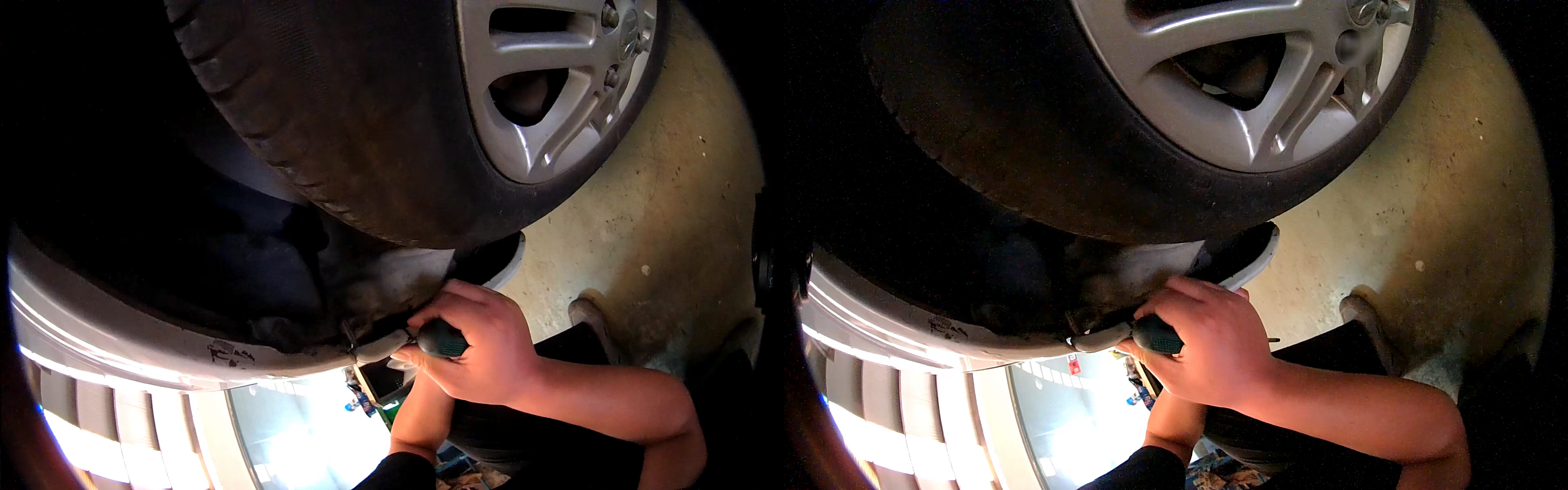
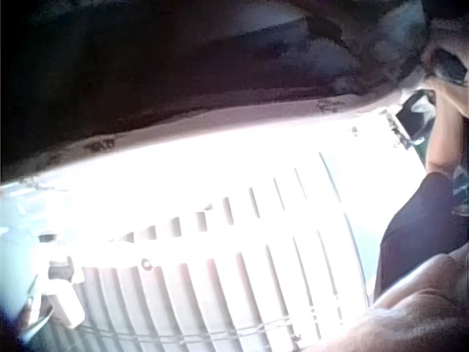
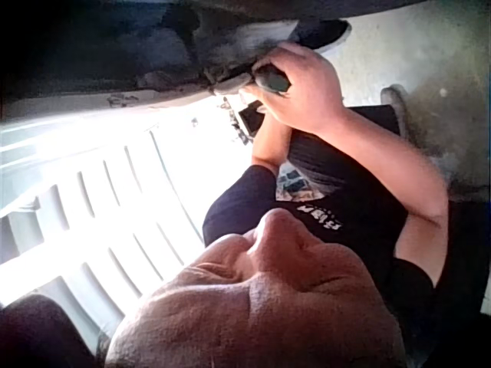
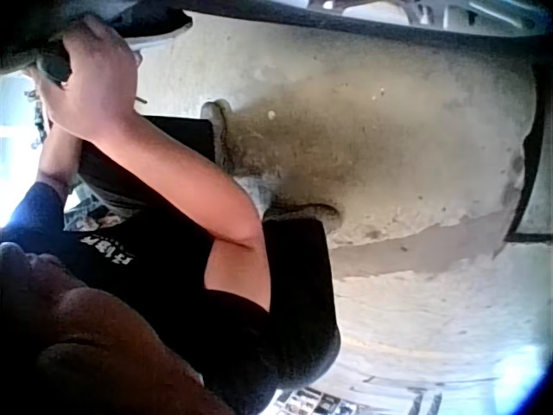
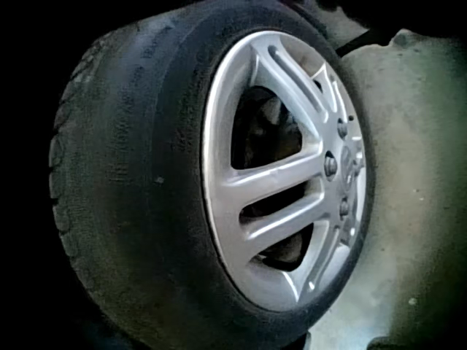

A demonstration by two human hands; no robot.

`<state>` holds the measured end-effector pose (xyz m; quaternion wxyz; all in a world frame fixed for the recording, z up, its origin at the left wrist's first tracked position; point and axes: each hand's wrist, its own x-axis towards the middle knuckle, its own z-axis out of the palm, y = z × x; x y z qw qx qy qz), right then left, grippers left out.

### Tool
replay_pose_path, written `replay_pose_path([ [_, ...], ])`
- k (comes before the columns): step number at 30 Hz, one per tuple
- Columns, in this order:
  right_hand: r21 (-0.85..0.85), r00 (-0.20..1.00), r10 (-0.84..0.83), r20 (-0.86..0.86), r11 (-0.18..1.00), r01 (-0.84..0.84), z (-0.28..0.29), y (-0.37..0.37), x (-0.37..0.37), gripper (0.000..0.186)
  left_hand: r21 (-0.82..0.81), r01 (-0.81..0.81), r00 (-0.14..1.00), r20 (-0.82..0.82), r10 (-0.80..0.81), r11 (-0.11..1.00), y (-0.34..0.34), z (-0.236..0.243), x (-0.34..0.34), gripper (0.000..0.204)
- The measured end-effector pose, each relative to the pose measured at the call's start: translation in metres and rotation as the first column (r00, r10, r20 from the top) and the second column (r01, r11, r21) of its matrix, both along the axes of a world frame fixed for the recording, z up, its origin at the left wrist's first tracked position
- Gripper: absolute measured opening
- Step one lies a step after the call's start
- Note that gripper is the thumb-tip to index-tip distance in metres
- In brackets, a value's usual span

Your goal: The person uses a screwdriver to pry and adjust the front bumper of a white car near the headlight and wheel well. They repeatedly insert the tool into the gap between the bumper and the body to align the panel. The person then stands up and walks to a workbench to pick up a small box.

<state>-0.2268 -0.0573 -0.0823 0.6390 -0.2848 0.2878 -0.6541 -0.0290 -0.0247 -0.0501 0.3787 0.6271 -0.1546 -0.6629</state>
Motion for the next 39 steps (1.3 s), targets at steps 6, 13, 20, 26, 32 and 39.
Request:
replay_pose_path([
  [6,0.014,0.998,-0.057,-0.002,0.998,0.057,0.003,-0.002,0.001,0.030,0.004,0.021,1.000,-0.015,-0.021,1.000,-0.004,-0.004,0.000,0.052],
  [13,-0.052,0.999,-0.032,-0.027,0.998,0.030,-0.003,-0.001,-0.001,0.030,-0.001,0.027,0.999,-0.032,-0.027,1.000,-0.007,-0.009,0.000,0.053],
  [20,-0.058,0.998,0.038,0.054,0.998,-0.035,-0.014,-0.001,0.003,0.031,0.007,0.044,0.998,-0.048,-0.044,0.999,-0.018,-0.011,-0.001,0.053],
  [26,-0.080,0.993,0.114,0.040,0.991,-0.110,-0.027,-0.003,-0.001,0.029,0.000,0.058,0.997,-0.050,-0.058,0.998,-0.025,-0.018,0.000,0.054],
  [32,-0.227,0.974,0.223,0.051,0.952,-0.206,-0.031,-0.019,-0.013,0.035,-0.010,0.059,0.997,-0.049,-0.059,0.998,-0.029,-0.022,-0.001,0.054],
  [39,-0.409,0.866,0.454,0.210,0.845,-0.344,-0.025,-0.041,-0.013,0.070,-0.012,0.068,0.996,-0.060,-0.068,0.998,-0.030,-0.026,0.000,0.055],
])
